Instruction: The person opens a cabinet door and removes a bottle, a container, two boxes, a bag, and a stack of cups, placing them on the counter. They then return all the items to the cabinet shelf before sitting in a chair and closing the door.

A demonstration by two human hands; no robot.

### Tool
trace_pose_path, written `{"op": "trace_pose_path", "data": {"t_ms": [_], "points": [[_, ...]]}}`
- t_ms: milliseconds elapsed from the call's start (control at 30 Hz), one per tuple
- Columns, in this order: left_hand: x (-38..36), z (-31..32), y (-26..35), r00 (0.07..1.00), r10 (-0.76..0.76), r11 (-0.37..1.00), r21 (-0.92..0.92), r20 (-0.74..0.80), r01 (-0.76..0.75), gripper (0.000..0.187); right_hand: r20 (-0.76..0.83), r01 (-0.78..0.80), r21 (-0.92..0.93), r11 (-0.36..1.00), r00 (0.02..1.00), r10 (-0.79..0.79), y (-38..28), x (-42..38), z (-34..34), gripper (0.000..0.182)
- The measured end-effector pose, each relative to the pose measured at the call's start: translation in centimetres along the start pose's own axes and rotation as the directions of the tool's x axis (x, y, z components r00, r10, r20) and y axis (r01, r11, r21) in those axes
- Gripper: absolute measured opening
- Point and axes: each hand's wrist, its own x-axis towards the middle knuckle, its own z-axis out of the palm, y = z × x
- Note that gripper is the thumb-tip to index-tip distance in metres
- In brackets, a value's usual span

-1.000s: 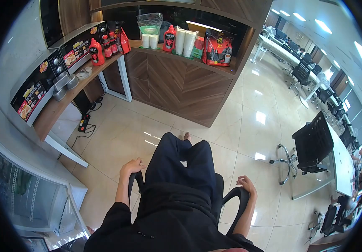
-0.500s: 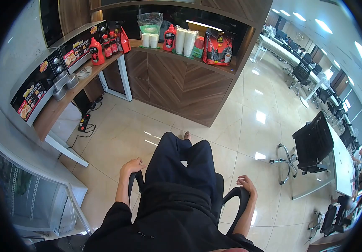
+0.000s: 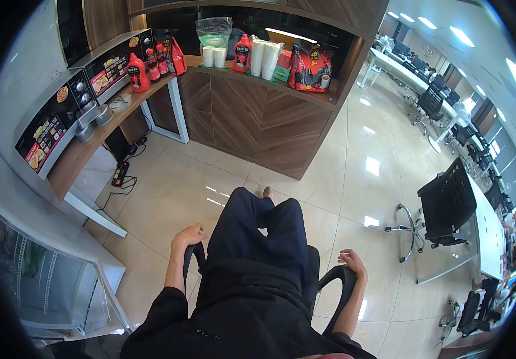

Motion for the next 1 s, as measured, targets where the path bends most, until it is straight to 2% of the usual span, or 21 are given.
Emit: {"op": "trace_pose_path", "data": {"t_ms": [533,833,1000], "points": [[0.0,-0.2,0.1,1.0,0.016,1.0,0.02,0.0,-0.016,0.062,0.006,0.013,-0.014,1.0,1.0,-0.013,-0.1,-0.1,-0.1,0.028],[-1.0,-0.6,1.0,0.999,-0.04,0.999,0.024,-0.003,0.04,0.061,0.01,0.014,0.008,1.0,1.0,-0.014,0.2,0.1,-0.1,0.029],[0.0,-0.1,0.0,1.0,0.006,1.0,0.008,0.002,-0.006,0.061,0.01,0.017,-0.006,1.0,1.0,-0.017,0.2,0.1,-0.1,0.029]]}}
